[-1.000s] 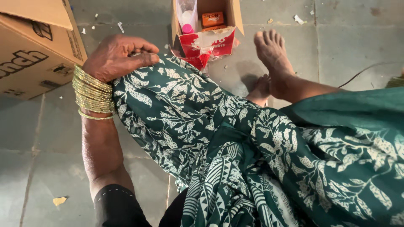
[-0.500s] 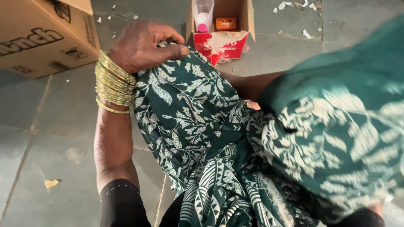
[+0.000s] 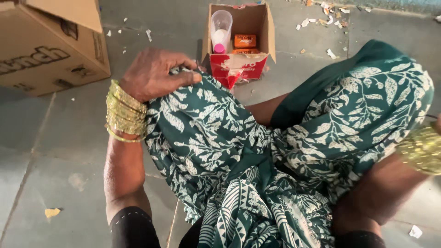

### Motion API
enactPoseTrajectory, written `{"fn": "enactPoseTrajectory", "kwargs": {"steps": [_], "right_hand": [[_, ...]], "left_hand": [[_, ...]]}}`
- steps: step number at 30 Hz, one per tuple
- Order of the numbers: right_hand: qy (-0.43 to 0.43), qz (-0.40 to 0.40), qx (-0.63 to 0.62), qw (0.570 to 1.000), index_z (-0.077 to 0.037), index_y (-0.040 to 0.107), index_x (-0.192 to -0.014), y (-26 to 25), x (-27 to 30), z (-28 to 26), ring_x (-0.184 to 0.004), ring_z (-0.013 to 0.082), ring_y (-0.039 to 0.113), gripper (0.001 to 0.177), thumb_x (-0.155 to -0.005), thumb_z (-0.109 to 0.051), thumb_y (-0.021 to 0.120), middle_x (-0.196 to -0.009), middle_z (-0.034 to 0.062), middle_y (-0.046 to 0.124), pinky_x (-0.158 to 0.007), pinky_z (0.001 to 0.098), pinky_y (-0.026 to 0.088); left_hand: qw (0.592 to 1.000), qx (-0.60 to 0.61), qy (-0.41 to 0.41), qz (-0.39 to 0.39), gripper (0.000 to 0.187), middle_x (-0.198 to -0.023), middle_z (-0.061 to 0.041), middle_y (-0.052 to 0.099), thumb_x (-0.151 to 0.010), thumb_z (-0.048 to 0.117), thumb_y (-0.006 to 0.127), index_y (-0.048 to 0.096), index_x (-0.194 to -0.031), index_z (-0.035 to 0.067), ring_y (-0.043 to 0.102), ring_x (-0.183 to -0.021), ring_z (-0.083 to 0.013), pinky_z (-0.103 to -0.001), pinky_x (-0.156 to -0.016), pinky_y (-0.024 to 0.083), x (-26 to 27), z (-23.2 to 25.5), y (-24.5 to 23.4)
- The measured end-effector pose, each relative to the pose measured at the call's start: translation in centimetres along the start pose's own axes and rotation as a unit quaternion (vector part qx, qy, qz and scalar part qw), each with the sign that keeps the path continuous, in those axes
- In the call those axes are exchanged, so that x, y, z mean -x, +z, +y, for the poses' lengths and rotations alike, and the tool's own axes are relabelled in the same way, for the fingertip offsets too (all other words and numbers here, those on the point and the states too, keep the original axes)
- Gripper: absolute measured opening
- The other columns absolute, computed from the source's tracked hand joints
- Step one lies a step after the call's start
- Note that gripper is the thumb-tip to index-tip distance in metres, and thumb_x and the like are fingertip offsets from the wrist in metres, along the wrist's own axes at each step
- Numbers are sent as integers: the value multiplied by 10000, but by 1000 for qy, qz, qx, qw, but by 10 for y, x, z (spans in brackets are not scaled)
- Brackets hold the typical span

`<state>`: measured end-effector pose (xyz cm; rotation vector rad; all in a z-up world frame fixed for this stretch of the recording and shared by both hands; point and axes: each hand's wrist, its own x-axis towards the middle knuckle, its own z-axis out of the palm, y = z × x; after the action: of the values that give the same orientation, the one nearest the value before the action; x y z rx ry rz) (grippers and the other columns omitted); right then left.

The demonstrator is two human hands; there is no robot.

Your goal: The person sits on the floor and repeatedly places orange soap bars, a white plastic scoop, and a pink bottle into a small cardboard box. The person also removes these items from the box and places them back on the floor multiple times.

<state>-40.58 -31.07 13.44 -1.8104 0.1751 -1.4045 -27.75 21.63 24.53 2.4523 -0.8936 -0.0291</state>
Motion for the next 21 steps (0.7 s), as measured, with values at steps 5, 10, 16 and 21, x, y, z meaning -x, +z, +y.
{"fn": "enactPoseTrajectory", "kwargs": {"steps": [5, 10, 16, 21], "right_hand": [[-16, 21, -8, 1000, -49, 562, -1455, 22, -15, 28, -1183, 236, 643, 349, -1140, -67, 713, -1370, 174, 646, -954, 345, 565], [-49, 11, -70, 996, -77, 507, -1485, 91, -17, 26, -1243, 241, 648, 434, -1120, -71, 742, -1409, 155, 631, -994, 352, 595], [71, -84, -105, 988, -101, 506, -1437, 164, -4, 34, -1213, 201, 638, 421, -1108, -63, 766, -1370, 75, 605, -1006, 326, 619], [254, -194, -133, 938, -37, 534, -1350, 177, 22, 44, -1277, 186, 617, 370, -1008, -29, 673, -1406, 88, 605, -944, 281, 599]], "left_hand": [[997, -23, -50, -46, 435, -814, -82, 779, -845, 542, 749, 793, -1120, 208, 743, -695, -225, -382, -652, 544, -21, 20, -5], [997, 12, -51, -58, 479, -857, -128, 781, -815, 466, 756, 764, -1144, 118, 746, -622, -211, -355, -599, 559, -19, 53, -19], [994, -29, -105, -30, 490, -1133, -132, 777, -779, 411, 776, 738, -1157, 100, 724, -651, -228, -356, -585, 554, -1, 91, -16], [974, -45, -201, -91, 548, -1196, -86, 787, -752, 446, 808, 759, -1209, 148, 680, -647, -187, -322, -516, 552, -34, 94, -6]]}}
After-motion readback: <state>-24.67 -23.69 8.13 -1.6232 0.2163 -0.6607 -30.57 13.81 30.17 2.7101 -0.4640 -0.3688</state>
